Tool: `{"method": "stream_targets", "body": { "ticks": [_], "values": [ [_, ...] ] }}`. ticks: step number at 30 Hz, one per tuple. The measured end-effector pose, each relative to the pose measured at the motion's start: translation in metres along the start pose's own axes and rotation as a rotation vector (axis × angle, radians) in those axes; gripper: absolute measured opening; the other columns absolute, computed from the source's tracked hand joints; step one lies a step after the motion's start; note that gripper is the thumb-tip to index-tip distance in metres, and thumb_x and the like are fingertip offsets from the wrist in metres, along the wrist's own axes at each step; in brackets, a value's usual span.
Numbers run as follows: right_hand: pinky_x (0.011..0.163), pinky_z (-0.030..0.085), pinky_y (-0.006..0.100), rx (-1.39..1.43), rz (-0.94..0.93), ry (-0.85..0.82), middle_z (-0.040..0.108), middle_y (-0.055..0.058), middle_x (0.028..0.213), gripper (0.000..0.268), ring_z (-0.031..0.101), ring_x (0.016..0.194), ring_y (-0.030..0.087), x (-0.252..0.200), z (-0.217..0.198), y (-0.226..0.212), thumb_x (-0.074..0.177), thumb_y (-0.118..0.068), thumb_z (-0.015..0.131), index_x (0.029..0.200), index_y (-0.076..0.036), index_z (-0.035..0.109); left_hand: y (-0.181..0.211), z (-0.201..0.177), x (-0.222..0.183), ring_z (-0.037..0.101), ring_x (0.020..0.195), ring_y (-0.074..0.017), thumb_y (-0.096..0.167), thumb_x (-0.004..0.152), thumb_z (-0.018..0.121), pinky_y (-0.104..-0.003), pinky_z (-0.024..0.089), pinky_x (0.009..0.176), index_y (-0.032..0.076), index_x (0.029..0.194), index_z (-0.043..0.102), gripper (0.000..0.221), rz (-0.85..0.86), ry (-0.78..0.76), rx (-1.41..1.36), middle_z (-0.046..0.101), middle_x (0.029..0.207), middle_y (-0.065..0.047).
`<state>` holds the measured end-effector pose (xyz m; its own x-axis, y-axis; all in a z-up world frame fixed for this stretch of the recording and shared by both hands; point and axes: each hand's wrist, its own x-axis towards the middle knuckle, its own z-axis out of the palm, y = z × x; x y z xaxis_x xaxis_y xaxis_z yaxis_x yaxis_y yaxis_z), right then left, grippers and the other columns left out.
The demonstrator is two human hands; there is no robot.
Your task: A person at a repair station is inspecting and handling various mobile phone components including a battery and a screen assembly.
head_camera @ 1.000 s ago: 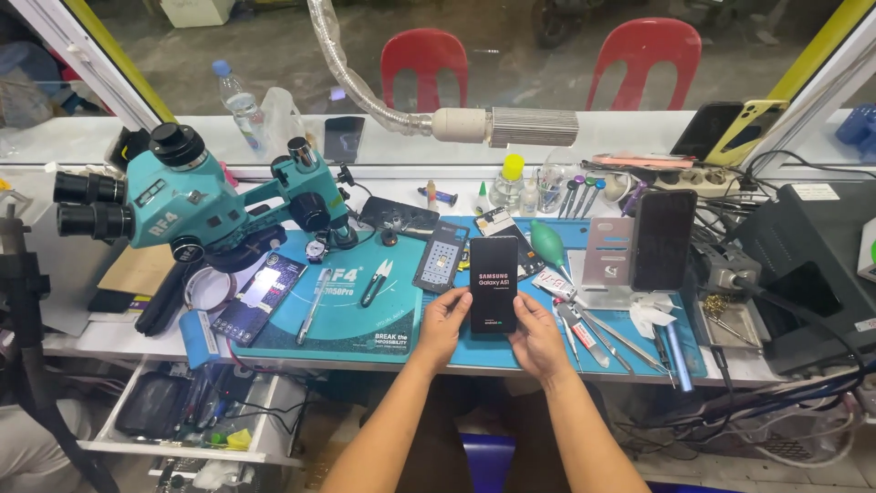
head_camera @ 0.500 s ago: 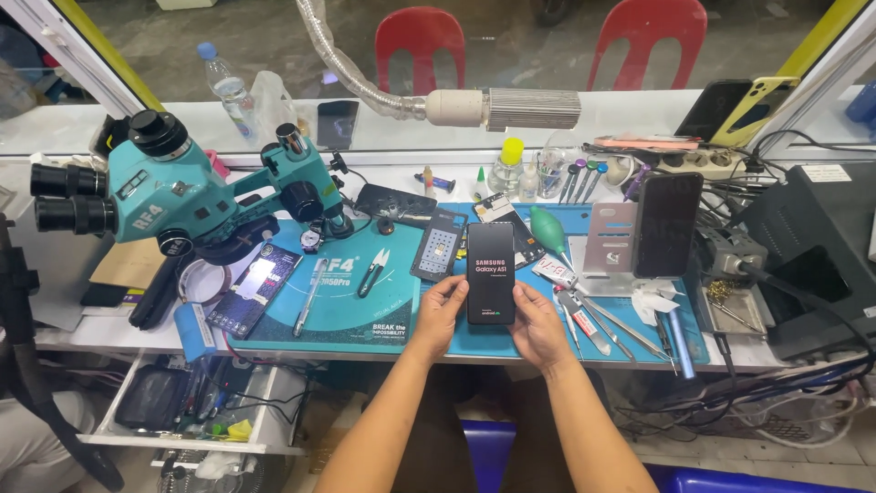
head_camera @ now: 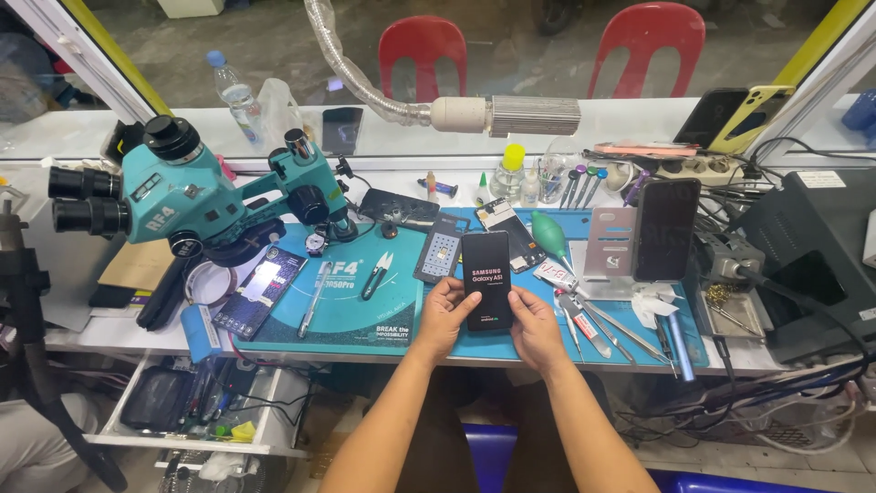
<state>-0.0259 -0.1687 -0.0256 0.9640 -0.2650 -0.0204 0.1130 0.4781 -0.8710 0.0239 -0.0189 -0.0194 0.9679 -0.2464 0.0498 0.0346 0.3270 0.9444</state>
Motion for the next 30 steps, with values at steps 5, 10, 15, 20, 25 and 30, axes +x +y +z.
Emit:
{"method": "stream_targets", "body": {
  "ticks": [5,10,15,20,25,30],
  "values": [
    [0.113,0.047,0.049,-0.795,-0.662,0.028,0.059,0.03,0.141,0.047,0.058,0.132,0.041,-0.065,0.017,-0.032,0.1,-0.004,0.06,0.145,0.006,0.05,-0.007,-0.009,0.011,0.069,0.094,-0.0127,0.013,0.09,0.079,-0.028,0.055,0.089,0.009,0.102,0.063,0.02,0.041,-0.013,0.021,0.076,0.099,-0.006],
    [0.079,0.06,0.045,-1.084,-1.136,-0.554,0.069,0.021,0.107,0.031,0.071,0.089,0.035,-0.126,-0.051,-0.009,0.096,0.0,0.052,0.123,0.001,0.067,-0.001,-0.01,-0.001,0.067,0.102,-0.0142,0.016,0.091,0.075,-0.029,0.05,0.099,0.012,0.105,0.058,0.022,-0.03,0.008,0.017,0.071,0.104,-0.006],
    [0.127,-0.003,0.061,-1.797,0.196,-0.66,0.05,-0.013,0.153,0.046,0.028,0.153,0.009,-0.126,-0.153,0.028,0.099,-0.051,0.042,0.138,-0.038,0.062,0.009,-0.005,-0.003,0.07,0.11,-0.0212,0.012,0.092,0.072,-0.038,0.055,0.103,0.011,0.106,0.06,0.019,-0.037,-0.003,-0.067,0.075,0.113,-0.011],
    [0.131,0.015,0.055,-1.907,0.648,-0.173,0.039,-0.006,0.162,0.055,0.032,0.154,0.021,-0.09,-0.145,0.029,0.097,-0.067,0.04,0.149,-0.049,0.047,-0.002,-0.009,0.002,0.068,0.107,-0.0183,0.012,0.092,0.073,-0.034,0.052,0.102,0.011,0.105,0.058,0.02,-0.023,0.017,-0.081,0.074,0.109,-0.011],
    [0.131,0.021,0.052,-1.878,0.697,-0.063,0.047,-0.002,0.158,0.059,0.04,0.151,0.023,-0.091,-0.146,0.034,0.096,-0.068,0.039,0.148,-0.042,0.05,-0.001,-0.011,0.004,0.066,0.11,-0.0188,0.005,0.092,0.072,-0.032,0.05,0.105,0.01,0.106,0.058,0.02,-0.041,0.023,-0.164,0.072,0.112,-0.012],
    [0.126,0.028,0.052,-1.868,0.644,-0.083,0.044,0.002,0.16,0.061,0.04,0.15,0.027,-0.09,-0.155,0.04,0.097,-0.066,0.037,0.149,-0.036,0.05,0.012,-0.009,0.002,0.066,0.116,-0.027,0.012,0.095,0.066,-0.041,0.058,0.092,0.01,0.125,0.057,0.032,-0.183,0.073,-0.39,0.07,0.124,-0.015]
  ]
}}
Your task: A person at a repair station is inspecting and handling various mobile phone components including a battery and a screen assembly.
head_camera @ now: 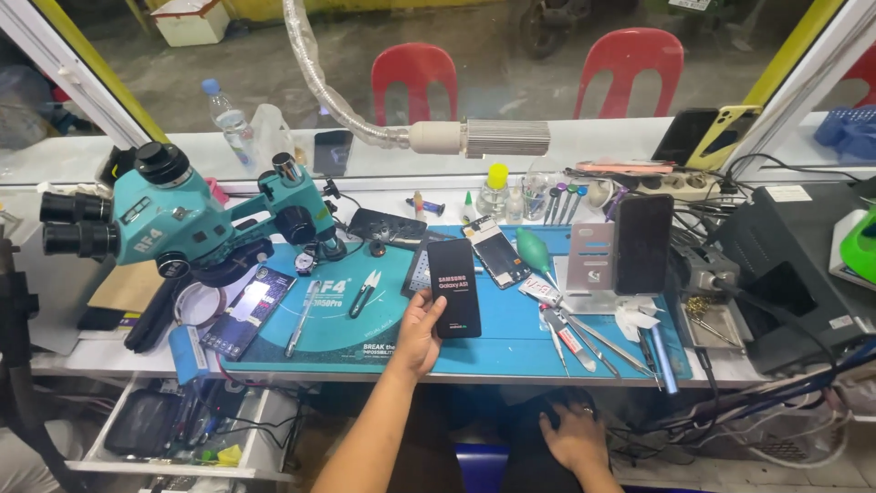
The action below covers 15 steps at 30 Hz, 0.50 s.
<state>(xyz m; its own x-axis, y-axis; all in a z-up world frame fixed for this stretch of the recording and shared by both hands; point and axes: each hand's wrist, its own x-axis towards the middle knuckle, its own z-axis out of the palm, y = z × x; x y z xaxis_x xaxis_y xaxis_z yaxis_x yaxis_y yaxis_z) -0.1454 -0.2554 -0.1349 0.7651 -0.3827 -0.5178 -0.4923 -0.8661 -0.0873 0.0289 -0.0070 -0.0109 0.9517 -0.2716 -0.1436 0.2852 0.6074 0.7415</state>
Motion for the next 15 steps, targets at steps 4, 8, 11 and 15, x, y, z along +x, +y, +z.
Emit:
{"method": "stream_targets", "body": {
  "ticks": [4,8,11,15],
  "values": [
    [0.126,0.028,0.052,0.011,-0.016,0.014,0.045,0.0,0.159,0.061,0.038,0.152,0.026,0.0,0.002,0.001,0.097,-0.066,0.035,0.149,-0.037,0.049,0.011,0.01,-0.008,0.063,0.12,-0.0287,0.018,0.097,0.062,-0.041,0.058,0.088,0.016,0.134,0.052,0.038,-0.082,0.033,-0.102,0.066,0.132,-0.016],
    [0.125,0.029,0.052,0.003,0.006,-0.029,0.043,0.001,0.16,0.059,0.039,0.15,0.026,-0.012,-0.013,-0.006,0.099,-0.064,0.038,0.149,-0.037,0.049,0.026,0.032,-0.025,0.062,0.12,-0.038,0.024,0.096,0.06,-0.062,0.056,0.087,0.014,0.131,0.047,0.038,-0.092,0.051,-0.136,0.063,0.131,-0.022],
    [0.128,0.025,0.05,-0.009,-0.003,-0.019,0.045,-0.001,0.158,0.056,0.04,0.15,0.024,-0.01,-0.013,-0.006,0.099,-0.063,0.038,0.149,-0.039,0.05,0.037,0.052,-0.036,0.059,0.126,-0.0442,0.025,0.097,0.056,-0.075,0.051,0.091,0.013,0.134,0.044,0.041,-0.105,0.071,-0.249,0.057,0.138,-0.027],
    [0.128,0.026,0.052,0.005,0.007,-0.036,0.045,-0.001,0.159,0.057,0.04,0.151,0.024,-0.011,-0.014,-0.008,0.099,-0.063,0.037,0.15,-0.039,0.049,0.035,0.066,-0.031,0.058,0.128,-0.0491,0.028,0.099,0.053,-0.08,0.045,0.094,0.017,0.13,0.043,0.035,-0.141,0.019,-0.351,0.055,0.147,-0.027]
  ]
}}
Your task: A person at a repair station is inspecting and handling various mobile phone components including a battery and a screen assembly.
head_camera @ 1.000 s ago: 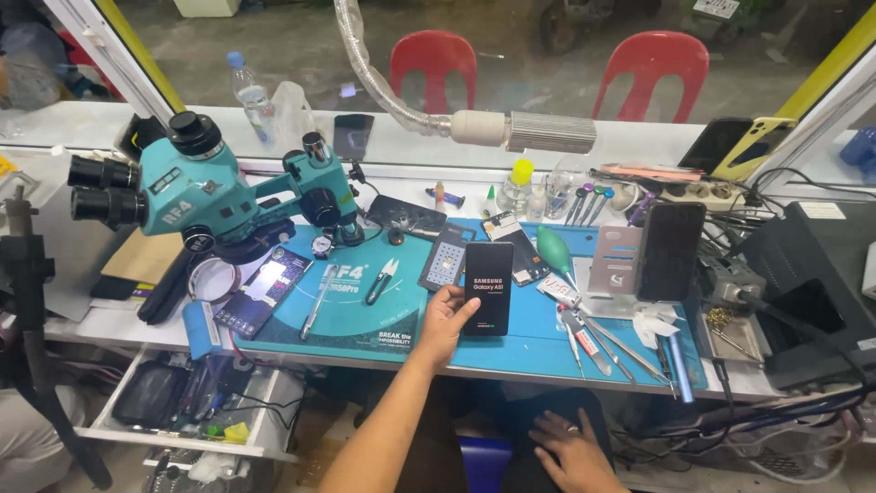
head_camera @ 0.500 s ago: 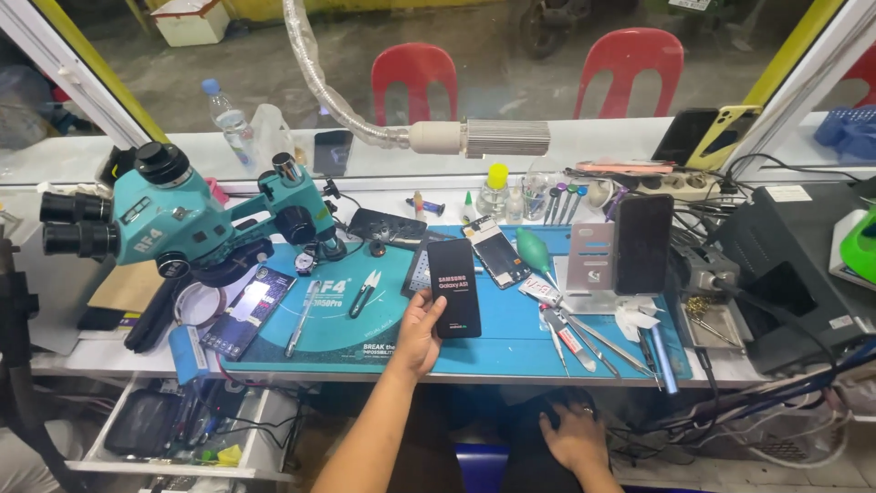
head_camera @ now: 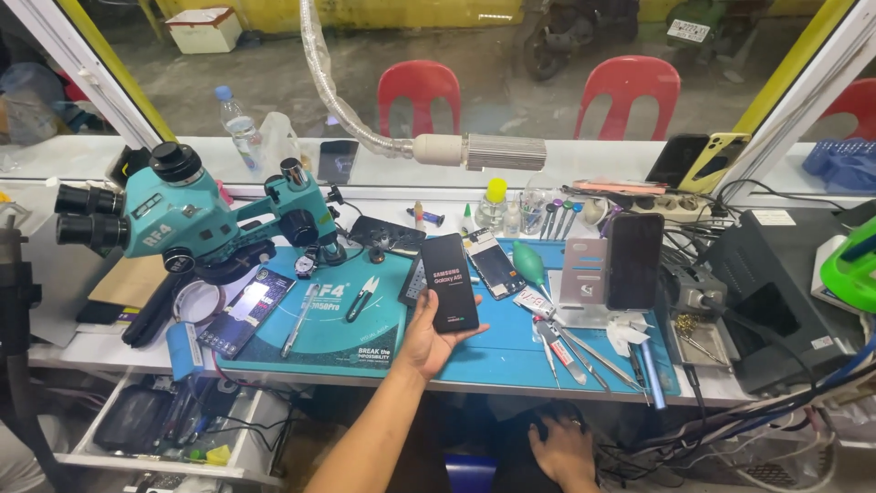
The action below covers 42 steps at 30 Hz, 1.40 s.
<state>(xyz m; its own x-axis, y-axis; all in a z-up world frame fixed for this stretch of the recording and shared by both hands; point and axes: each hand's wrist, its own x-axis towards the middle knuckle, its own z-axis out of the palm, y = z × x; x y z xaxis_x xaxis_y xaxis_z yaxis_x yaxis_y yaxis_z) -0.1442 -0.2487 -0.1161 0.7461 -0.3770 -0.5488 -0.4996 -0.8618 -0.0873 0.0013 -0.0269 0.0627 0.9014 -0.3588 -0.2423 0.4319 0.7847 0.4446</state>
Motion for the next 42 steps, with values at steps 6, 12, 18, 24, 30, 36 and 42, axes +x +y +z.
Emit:
{"method": "stream_targets", "body": {
  "ticks": [6,12,18,24,30,36,42],
  "values": [
    [0.129,0.025,0.05,-0.018,0.018,-0.02,0.049,-0.001,0.155,0.057,0.042,0.149,0.022,-0.005,-0.008,-0.006,0.1,-0.062,0.035,0.149,-0.038,0.049,-0.011,-0.011,0.019,0.065,0.113,-0.0456,0.033,0.102,0.05,-0.069,0.055,0.089,0.016,0.137,0.042,0.04,0.006,-0.088,0.094,0.058,0.135,-0.03],
    [0.131,0.019,0.05,-0.028,0.013,-0.018,0.043,-0.001,0.16,0.057,0.034,0.154,0.022,-0.007,-0.008,-0.005,0.1,-0.062,0.035,0.149,-0.038,0.049,-0.01,-0.008,0.019,0.064,0.116,-0.0477,0.033,0.102,0.05,-0.068,0.053,0.093,0.014,0.136,0.041,0.04,-0.025,-0.091,0.117,0.056,0.139,-0.032],
    [0.129,0.023,0.052,-0.012,0.021,0.003,0.047,-0.002,0.157,0.057,0.041,0.149,0.023,-0.001,-0.003,-0.001,0.099,-0.063,0.038,0.148,-0.037,0.051,-0.009,-0.007,0.025,0.062,0.123,-0.0407,0.052,0.102,0.035,-0.062,0.052,0.098,0.003,0.149,0.048,0.069,-0.082,-0.096,0.152,0.06,0.136,-0.028],
    [0.129,0.021,0.052,-0.012,0.03,-0.04,0.045,0.001,0.158,0.06,0.035,0.153,0.025,0.003,-0.004,0.0,0.099,-0.063,0.033,0.152,-0.038,0.046,-0.007,-0.003,0.024,0.061,0.125,-0.041,0.05,0.102,0.037,-0.063,0.049,0.102,0.005,0.149,0.048,0.066,-0.13,-0.065,0.136,0.059,0.139,-0.028],
    [0.127,0.025,0.05,-0.03,0.011,0.027,0.046,0.003,0.158,0.059,0.038,0.151,0.028,0.006,0.005,0.005,0.099,-0.062,0.033,0.149,-0.035,0.049,-0.008,-0.008,0.03,0.061,0.125,-0.0389,0.049,0.102,0.042,-0.059,0.051,0.098,0.005,0.147,0.051,0.063,-0.134,-0.06,0.096,0.06,0.137,-0.026],
    [0.126,0.026,0.05,-0.015,0.015,0.023,0.047,0.003,0.156,0.058,0.04,0.15,0.028,0.008,0.004,0.007,0.099,-0.062,0.035,0.15,-0.037,0.049,-0.005,-0.003,0.024,0.063,0.12,-0.0374,0.046,0.1,0.048,-0.058,0.053,0.096,0.006,0.144,0.054,0.06,-0.14,-0.063,0.102,0.062,0.132,-0.026],
    [0.126,0.026,0.051,0.033,-0.012,-0.009,0.052,0.006,0.151,0.056,0.043,0.147,0.027,0.003,-0.006,-0.007,0.1,-0.059,0.037,0.15,-0.038,0.049,-0.005,-0.005,0.024,0.063,0.119,-0.0379,0.046,0.097,0.052,-0.057,0.053,0.096,0.007,0.146,0.051,0.063,-0.145,-0.07,0.086,0.06,0.134,-0.025]
  ]
}}
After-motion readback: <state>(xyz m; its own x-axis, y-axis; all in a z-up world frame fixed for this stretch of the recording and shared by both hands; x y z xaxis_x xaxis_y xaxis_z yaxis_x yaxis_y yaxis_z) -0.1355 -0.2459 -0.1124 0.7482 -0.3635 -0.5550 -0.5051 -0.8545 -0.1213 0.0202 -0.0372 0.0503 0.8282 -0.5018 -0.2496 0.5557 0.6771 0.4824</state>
